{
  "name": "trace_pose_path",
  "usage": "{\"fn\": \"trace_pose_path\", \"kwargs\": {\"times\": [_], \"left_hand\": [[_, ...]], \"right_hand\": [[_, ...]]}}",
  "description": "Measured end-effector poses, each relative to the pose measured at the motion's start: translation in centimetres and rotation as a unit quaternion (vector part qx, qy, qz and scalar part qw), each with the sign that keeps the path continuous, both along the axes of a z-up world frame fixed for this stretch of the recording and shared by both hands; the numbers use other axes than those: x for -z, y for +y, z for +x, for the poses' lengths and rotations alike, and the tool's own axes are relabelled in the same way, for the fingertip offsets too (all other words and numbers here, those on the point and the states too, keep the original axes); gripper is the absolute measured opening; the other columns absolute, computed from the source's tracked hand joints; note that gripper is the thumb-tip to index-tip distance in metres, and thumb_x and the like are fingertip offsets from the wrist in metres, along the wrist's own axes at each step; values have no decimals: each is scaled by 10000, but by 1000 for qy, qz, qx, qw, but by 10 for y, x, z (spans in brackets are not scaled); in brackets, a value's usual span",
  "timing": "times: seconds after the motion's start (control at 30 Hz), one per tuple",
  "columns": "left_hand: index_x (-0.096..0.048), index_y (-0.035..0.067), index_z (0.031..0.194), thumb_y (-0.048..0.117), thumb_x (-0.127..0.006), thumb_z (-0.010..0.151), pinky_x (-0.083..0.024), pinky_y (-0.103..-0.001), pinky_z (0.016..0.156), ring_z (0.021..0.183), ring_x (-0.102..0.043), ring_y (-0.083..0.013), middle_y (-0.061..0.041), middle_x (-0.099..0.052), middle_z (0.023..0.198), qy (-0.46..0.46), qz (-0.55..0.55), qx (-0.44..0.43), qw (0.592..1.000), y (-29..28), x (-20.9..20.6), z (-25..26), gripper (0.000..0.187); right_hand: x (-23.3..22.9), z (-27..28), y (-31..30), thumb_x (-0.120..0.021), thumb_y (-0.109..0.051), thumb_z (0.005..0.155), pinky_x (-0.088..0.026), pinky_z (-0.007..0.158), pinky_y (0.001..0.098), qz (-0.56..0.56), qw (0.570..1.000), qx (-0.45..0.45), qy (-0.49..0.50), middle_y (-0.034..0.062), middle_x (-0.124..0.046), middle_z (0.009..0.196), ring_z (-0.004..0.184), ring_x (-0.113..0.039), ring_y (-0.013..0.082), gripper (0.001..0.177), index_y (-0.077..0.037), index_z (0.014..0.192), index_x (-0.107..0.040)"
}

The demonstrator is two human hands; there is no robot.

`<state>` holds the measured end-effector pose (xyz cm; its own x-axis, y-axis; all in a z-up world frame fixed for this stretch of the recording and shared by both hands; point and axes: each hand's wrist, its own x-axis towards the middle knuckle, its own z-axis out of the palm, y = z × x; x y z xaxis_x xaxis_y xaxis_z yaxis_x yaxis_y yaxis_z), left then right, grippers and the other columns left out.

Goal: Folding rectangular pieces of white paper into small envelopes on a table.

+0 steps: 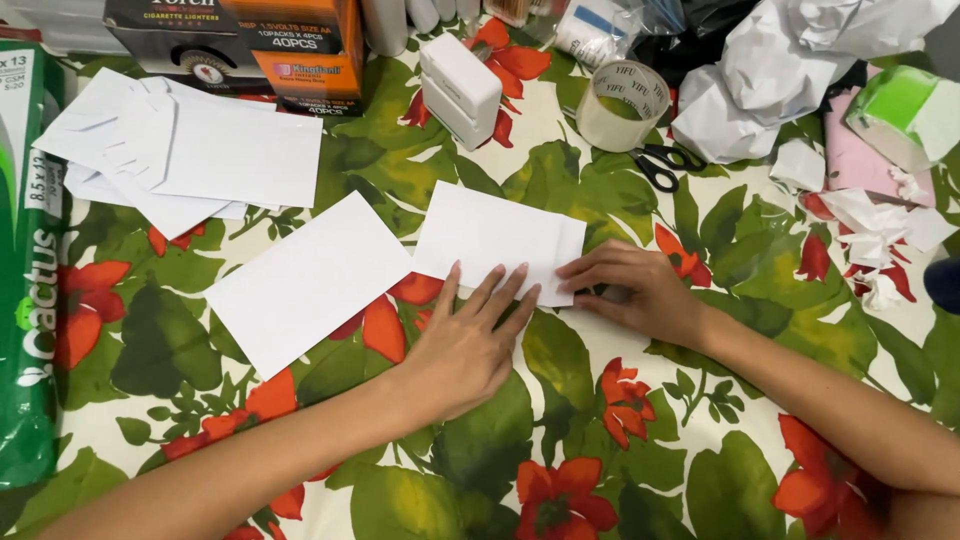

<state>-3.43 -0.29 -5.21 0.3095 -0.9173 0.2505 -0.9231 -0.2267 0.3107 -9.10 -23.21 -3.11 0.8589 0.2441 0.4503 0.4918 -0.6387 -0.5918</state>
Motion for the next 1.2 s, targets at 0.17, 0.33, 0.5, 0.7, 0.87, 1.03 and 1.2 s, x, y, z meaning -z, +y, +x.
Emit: {"fn": "trace_pose_path", "kwargs": {"times": [0.17, 0.33, 0.5, 0.7, 0.87, 1.03, 1.2], "left_hand": [[-371, 27, 1379, 226, -388, 836, -139, -667, 1005, 1288, -336, -429, -261, -389, 1366, 45, 34, 25, 998, 1, -7, 5, 578], [-366, 42, 1385, 269, -376, 839, -121, -675, 1005, 1299, -312, -441, -272, -366, 1380, 57, 55, 32, 996, 1, -12, 6, 592], [-372, 46, 1382, 312, -379, 827, -119, -671, 1008, 1312, -300, -422, -269, -341, 1399, 48, 73, 23, 996, 2, -15, 4, 616], [-386, 39, 1374, 330, -391, 805, -119, -678, 1003, 1308, -309, -424, -286, -337, 1398, 46, 75, 25, 996, 2, -20, 4, 639], [-391, 45, 1372, 340, -395, 802, -130, -675, 1001, 1306, -316, -417, -276, -341, 1399, 44, 71, 19, 996, 2, -21, 3, 642], [-401, 50, 1367, 350, -383, 798, -134, -673, 1001, 1305, -323, -411, -271, -352, 1397, 64, 82, 17, 994, 1, -23, 5, 644], [-354, 74, 1397, 422, -332, 843, -127, -669, 1005, 1330, -281, -396, -245, -308, 1431, 62, 101, 14, 993, -2, -21, 9, 655]], "right_hand": [[-5, 6, -7, -713, -79, 747, -522, 717, 345, 7, 999, -21, 48, 90, -708, 896, 794, -667, 256, 75, -66, 821, -711], [-2, 8, -11, -718, -72, 736, -509, 723, 344, -1, 997, -45, 58, 66, -700, 881, 779, -656, 237, 49, -96, 779, -723], [2, 16, -14, -743, -145, 746, -500, 725, 343, 0, 990, -22, 139, 40, -669, 828, 735, -634, 205, 50, -109, 765, -713], [-11, 25, -12, -690, -160, 788, -491, 709, 374, -52, 973, 16, 222, 41, -618, 799, 690, -604, 216, 94, -72, 786, -659], [-15, 20, -15, -711, -204, 770, -486, 722, 378, -49, 968, -6, 246, 39, -609, 834, 709, -609, 215, 130, -100, 835, -667], [-12, 14, -18, -819, -272, 640, -478, 777, 390, -29, 976, -49, 210, 68, -608, 940, 770, -610, 241, 403, -114, 982, -677], [7, 20, -22, -756, -160, 731, -489, 693, 298, -2, 989, -29, 143, 14, -622, 859, 682, -606, 165, 97, -141, 820, -721]]}}
